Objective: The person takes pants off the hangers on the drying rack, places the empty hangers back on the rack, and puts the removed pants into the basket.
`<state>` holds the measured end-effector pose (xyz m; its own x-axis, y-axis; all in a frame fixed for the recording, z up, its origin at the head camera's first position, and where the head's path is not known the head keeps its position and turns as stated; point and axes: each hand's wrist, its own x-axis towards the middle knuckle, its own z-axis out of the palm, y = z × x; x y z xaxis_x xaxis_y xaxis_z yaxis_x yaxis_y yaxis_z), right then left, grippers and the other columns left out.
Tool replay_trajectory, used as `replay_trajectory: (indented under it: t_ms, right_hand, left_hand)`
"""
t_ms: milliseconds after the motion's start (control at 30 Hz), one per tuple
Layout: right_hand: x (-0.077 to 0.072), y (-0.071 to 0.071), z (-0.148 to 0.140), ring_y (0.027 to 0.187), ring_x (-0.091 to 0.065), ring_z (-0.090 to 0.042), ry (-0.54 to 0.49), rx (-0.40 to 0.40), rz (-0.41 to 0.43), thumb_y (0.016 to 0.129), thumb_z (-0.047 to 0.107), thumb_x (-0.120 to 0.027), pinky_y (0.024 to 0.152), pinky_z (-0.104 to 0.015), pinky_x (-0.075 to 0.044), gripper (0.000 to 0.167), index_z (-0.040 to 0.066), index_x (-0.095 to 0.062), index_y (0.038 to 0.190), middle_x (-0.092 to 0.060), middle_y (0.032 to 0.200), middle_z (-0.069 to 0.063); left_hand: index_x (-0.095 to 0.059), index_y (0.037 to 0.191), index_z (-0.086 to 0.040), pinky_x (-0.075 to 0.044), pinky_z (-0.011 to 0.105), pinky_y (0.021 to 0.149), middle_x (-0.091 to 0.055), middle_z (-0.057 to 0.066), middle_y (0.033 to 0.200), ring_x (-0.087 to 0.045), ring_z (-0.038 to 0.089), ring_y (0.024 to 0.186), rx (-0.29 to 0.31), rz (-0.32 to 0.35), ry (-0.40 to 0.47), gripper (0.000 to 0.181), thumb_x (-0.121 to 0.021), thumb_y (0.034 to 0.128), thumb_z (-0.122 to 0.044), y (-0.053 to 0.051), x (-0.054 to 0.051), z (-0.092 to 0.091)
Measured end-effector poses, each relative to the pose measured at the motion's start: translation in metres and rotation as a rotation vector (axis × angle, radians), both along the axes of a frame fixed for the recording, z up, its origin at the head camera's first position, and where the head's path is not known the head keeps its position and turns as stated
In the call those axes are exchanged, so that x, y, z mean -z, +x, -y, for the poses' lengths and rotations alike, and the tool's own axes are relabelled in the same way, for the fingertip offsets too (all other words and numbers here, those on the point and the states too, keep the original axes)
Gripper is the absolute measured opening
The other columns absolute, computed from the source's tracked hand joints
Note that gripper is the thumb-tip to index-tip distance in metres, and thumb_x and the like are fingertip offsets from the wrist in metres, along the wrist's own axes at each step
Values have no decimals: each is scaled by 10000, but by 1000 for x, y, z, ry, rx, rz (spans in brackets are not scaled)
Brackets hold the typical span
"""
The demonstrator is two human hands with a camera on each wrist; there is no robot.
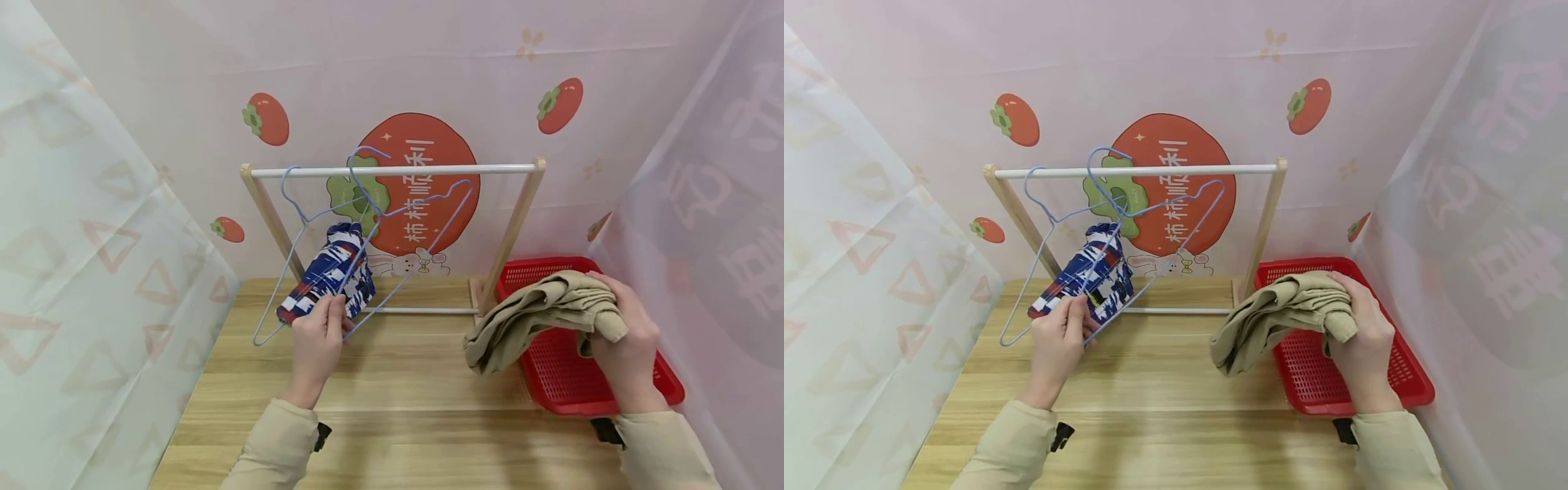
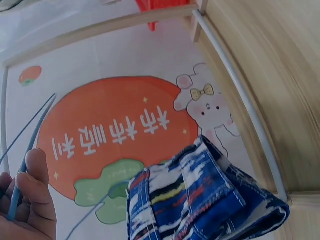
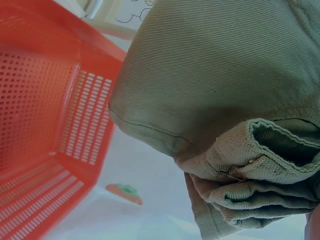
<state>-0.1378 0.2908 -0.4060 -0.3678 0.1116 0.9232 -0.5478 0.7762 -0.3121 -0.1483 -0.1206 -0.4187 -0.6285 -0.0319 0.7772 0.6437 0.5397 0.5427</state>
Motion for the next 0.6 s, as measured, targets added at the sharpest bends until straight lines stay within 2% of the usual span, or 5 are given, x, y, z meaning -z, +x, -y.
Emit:
replay_trajectory:
  t_ms: [133,200,333,467,600]
  right_hand:
    - [3,-2,-8,1126,-643,-8,4,14,7,895,-16,-583,1020,-81,-417,306,-23,-719,1169,-731,1071,-224]
    - [4,-2,-12,1122,-649,-18,5,27,6,915,8,-576,1016,-76,-416,295,-20,-722,1169,-734,1072,-220]
    - [3,-3,-16,1042,-706,-236,13,63,12,904,-36,-570,1008,-53,-397,288,-33,-721,1149,-733,1054,-231]
    - [0,-4,-20,908,-658,-475,37,88,13,858,-113,-589,1009,-26,-363,293,-62,-710,1121,-724,1035,-254]
    - [1,-8,-28,883,-656,-509,58,121,6,834,-120,-568,1024,-22,-354,311,-60,-712,1104,-721,1023,-256]
  left_hand:
    - [-576,740,-51,-438,136,375,-640,38,568,-557,100,377,-88,61,-11,297,-569,1034,-12,-3,1,9]
    - [-580,741,-50,-436,136,370,-646,41,570,-553,98,372,-112,103,-10,315,-553,1055,-57,-4,2,12]
    - [-581,744,-42,-445,142,369,-651,57,580,-556,97,379,-139,156,-16,337,-539,1072,-111,-6,4,16]
    - [-584,751,-42,-448,143,374,-657,66,601,-549,79,395,-157,191,-32,350,-529,1081,-145,-7,8,19]
    - [-590,754,-40,-443,148,374,-659,72,611,-539,67,394,-175,204,-51,356,-523,1085,-155,-7,13,22]
